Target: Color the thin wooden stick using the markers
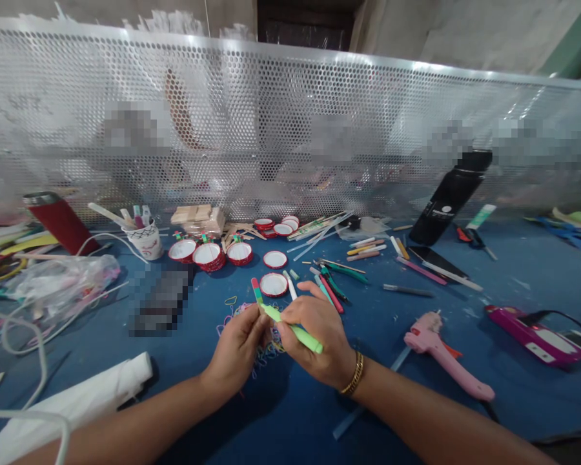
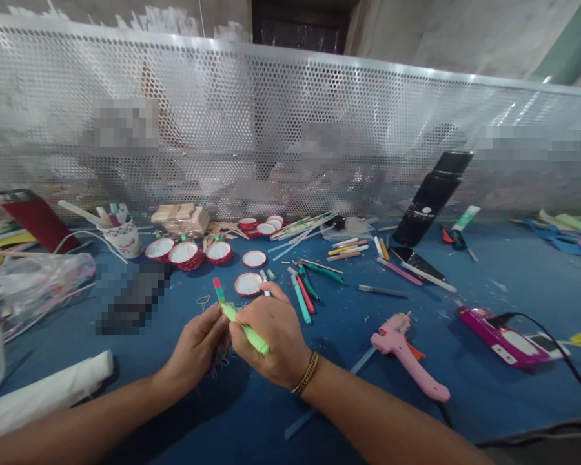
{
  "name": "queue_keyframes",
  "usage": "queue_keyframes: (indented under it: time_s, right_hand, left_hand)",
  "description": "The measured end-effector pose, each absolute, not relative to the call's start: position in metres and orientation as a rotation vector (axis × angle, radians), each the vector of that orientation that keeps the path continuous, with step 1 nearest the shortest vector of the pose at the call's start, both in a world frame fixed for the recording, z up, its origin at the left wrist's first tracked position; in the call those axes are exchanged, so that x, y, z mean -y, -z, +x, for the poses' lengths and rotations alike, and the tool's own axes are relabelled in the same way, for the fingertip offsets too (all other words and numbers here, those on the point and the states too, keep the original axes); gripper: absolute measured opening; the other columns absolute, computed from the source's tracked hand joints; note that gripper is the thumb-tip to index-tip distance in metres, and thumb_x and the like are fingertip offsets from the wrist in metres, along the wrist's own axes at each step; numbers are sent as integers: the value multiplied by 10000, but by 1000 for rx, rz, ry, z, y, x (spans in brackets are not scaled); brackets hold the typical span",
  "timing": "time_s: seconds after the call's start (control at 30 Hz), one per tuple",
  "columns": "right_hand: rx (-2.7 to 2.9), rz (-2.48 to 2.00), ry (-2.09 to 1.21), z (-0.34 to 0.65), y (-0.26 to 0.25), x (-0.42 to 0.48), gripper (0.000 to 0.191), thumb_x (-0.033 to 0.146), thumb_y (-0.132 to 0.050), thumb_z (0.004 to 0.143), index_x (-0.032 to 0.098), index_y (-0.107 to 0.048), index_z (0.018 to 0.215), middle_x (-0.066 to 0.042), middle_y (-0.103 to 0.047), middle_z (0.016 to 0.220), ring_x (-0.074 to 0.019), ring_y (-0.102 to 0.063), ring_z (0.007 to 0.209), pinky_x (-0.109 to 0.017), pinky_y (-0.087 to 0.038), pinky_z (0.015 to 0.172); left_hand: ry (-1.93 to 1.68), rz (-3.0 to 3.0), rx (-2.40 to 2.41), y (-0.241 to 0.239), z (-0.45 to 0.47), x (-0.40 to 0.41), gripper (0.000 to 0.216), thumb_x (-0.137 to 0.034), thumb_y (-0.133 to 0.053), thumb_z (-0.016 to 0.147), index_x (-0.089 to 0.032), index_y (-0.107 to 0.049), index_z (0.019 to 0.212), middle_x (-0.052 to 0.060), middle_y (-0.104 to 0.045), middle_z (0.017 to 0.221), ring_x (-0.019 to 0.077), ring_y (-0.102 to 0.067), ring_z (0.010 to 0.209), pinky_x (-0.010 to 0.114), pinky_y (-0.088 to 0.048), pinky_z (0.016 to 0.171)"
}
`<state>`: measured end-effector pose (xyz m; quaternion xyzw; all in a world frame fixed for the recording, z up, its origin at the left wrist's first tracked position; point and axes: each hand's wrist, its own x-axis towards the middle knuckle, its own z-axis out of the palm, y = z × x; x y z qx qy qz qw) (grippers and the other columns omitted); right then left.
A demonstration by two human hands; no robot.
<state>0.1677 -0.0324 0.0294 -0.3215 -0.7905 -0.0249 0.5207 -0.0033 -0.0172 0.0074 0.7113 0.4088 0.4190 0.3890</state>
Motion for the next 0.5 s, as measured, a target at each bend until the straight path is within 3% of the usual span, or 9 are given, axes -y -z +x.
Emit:
queue_keyframes:
  time_s: [0.5]
  right_hand:
    - [1910,-774,59,167,-29,30,22,212,-555,888,217,-546,868,15,-662,759,-136,-618,710,-469,-409,1017]
  left_hand:
    - [-1060,1800,-1037,-7,-4,17,333,-406,-424,958,-181,-492,722,-35,-469,618,105,-403,568,215,-319,535]
